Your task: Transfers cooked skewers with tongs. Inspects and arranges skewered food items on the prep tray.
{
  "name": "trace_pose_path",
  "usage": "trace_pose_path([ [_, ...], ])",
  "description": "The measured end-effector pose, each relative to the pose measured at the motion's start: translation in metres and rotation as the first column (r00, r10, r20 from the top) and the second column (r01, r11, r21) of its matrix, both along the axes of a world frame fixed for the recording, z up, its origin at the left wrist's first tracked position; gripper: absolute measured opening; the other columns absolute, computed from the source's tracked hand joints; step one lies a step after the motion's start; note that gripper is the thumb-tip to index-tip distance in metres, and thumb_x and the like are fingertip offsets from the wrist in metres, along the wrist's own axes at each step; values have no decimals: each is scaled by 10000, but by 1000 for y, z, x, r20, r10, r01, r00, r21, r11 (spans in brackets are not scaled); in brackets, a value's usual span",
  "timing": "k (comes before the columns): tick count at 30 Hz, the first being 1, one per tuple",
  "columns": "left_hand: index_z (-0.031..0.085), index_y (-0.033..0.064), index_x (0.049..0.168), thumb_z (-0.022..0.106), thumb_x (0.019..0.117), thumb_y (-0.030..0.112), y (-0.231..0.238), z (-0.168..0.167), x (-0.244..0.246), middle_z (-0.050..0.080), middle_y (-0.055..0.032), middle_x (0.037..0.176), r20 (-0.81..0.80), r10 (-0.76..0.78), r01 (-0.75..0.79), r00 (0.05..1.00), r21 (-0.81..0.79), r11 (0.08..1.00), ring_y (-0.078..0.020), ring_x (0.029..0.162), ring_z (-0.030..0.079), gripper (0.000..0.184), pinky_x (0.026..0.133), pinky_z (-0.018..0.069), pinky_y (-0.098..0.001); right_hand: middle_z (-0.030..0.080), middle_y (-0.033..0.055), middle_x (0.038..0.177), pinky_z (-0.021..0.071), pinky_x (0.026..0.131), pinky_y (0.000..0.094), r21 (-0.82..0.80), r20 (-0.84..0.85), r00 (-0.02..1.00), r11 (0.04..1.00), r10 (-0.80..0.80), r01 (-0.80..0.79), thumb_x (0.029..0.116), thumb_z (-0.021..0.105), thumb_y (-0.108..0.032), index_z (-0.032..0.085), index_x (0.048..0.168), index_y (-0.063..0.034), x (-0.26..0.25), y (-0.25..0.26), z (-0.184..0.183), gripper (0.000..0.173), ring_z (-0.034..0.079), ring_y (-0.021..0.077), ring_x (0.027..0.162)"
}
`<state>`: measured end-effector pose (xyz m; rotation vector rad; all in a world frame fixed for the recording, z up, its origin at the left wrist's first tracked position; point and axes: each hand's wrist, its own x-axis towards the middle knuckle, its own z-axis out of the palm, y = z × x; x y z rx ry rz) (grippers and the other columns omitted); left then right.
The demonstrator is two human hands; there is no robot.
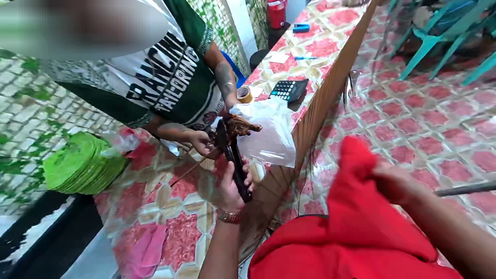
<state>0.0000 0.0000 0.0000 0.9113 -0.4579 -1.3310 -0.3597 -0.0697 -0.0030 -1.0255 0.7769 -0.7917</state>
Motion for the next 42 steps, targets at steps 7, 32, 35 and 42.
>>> trace_pose_path([
  [7,560,74,1100,127,1121,397,-20,12,14,567,-8,738,38,80,-84,996,118,989,-85,467,508,541,402,465,-216,640,57,936,530,729,324,369,-467,860,929,205,-21,1099,448,-241,583,1265,-14,17,3,-145,313,610,113,795],
  [32,578,85,1083,236,1118,453,-20,20,29,566,-19,749,24,135,-137,991,237,962,-86,466,487,503,401,435,-207,690,122,1079,553,825,342,451,-409,872,891,269,-63,1105,422,-188,581,1275,21,23,14,-183,313,669,149,915],
  [35,575,78,1083,230,1118,452,-17,22,30,562,-21,745,29,126,-130,992,245,961,-85,463,482,509,397,433,-206,702,100,1030,562,784,330,442,-397,875,893,276,-81,1099,436,-190,593,1256,6,26,13,-188,296,675,136,869],
  [42,569,84,1063,275,1116,443,-20,21,27,561,-21,749,42,102,-110,994,278,954,-86,467,478,467,401,429,-207,706,114,1108,560,833,335,409,-372,879,903,298,-133,1107,405,-211,584,1304,6,38,9,-181,343,682,142,937],
])
